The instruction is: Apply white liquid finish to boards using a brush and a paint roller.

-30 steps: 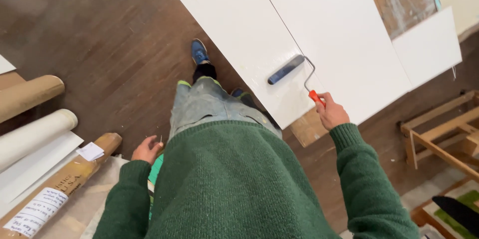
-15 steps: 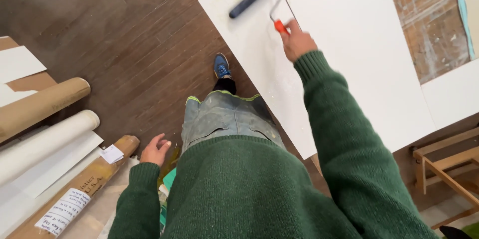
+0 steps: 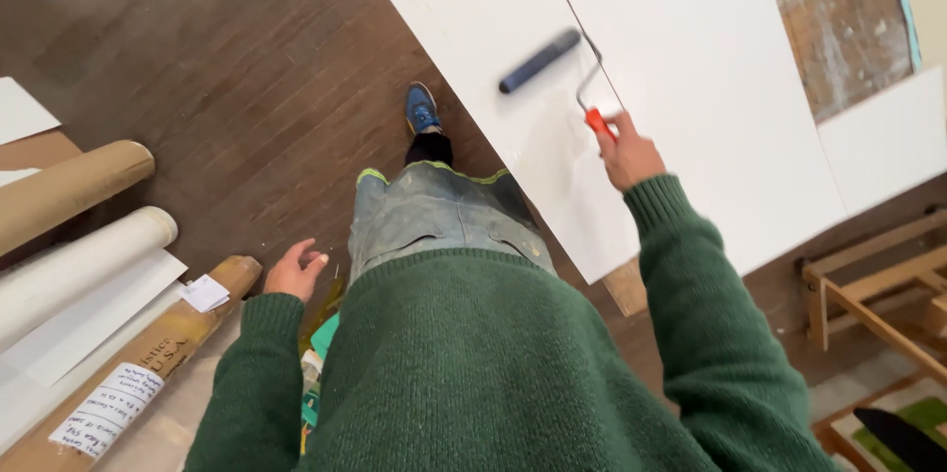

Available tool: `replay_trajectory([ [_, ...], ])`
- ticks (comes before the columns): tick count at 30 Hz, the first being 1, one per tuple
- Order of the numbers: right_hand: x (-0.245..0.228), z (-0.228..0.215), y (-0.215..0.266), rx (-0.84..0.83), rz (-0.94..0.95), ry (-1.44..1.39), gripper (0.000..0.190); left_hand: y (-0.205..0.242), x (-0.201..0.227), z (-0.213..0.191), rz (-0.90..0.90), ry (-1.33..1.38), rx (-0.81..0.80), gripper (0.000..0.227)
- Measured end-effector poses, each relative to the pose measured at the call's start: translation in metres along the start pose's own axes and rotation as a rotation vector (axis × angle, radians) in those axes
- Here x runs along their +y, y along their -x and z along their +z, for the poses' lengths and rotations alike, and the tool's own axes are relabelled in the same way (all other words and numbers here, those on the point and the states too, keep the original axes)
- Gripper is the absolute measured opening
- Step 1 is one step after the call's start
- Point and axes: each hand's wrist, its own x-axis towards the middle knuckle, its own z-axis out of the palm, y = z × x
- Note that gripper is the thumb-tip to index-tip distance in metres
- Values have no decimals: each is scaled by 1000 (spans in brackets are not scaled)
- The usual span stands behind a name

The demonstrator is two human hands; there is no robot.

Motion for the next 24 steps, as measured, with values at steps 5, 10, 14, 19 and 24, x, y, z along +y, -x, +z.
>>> replay_trajectory([
  [5,109,13,100,-6,114,-27,34,3,-9,26,36,-3,-58,58],
  [10,174,5,177,-75,266,2,36,21,-6,42,41,-38,-60,58],
  [14,195,2,187,-81,218,170,38,34,-18,60,47,-31,-43,58],
  [19,144,1,140,-47,103,231,37,38,-45,74,26,-10,-36,57],
  [24,53,10,64,50,-145,224,31,39,-57,70,-67,72,-31,57],
])
